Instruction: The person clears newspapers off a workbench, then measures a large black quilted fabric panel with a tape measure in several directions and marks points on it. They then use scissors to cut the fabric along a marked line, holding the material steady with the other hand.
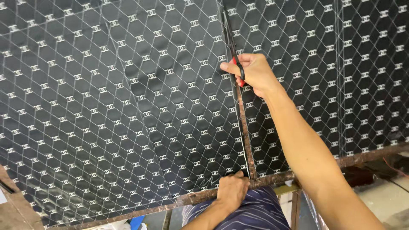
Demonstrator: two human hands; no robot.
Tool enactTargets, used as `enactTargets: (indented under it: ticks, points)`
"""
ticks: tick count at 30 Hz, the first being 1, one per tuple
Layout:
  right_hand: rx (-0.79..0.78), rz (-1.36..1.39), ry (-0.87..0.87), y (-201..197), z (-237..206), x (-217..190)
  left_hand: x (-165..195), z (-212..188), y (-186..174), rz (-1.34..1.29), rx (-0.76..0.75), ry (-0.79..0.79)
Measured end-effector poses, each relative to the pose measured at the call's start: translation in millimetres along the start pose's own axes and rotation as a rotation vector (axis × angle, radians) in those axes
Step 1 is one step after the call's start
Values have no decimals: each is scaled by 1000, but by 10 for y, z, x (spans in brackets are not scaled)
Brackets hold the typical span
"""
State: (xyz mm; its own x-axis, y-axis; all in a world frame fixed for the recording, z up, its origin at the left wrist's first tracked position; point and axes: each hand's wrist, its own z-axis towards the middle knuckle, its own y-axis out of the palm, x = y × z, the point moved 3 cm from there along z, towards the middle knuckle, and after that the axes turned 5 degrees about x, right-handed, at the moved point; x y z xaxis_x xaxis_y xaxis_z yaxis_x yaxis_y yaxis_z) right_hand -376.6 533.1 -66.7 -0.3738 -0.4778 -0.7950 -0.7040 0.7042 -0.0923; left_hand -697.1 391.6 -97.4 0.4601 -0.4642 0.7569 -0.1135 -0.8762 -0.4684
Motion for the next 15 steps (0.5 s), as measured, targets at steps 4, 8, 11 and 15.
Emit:
enactTargets:
  ticks: [4, 8, 11, 15]
  points:
    - [10, -116, -23, -1, 167, -144, -18, 19, 4, 21, -49, -12]
    - [48, -62, 7, 26, 252, -202, -19, 32, 3, 1, -29, -16]
    - [30, -28, -26, 44, 246, -216, -20, 38, 1, -2, -17, 11]
    - [30, -42, -42, 60, 306, -263, -34, 55, 24, 26, -30, 9]
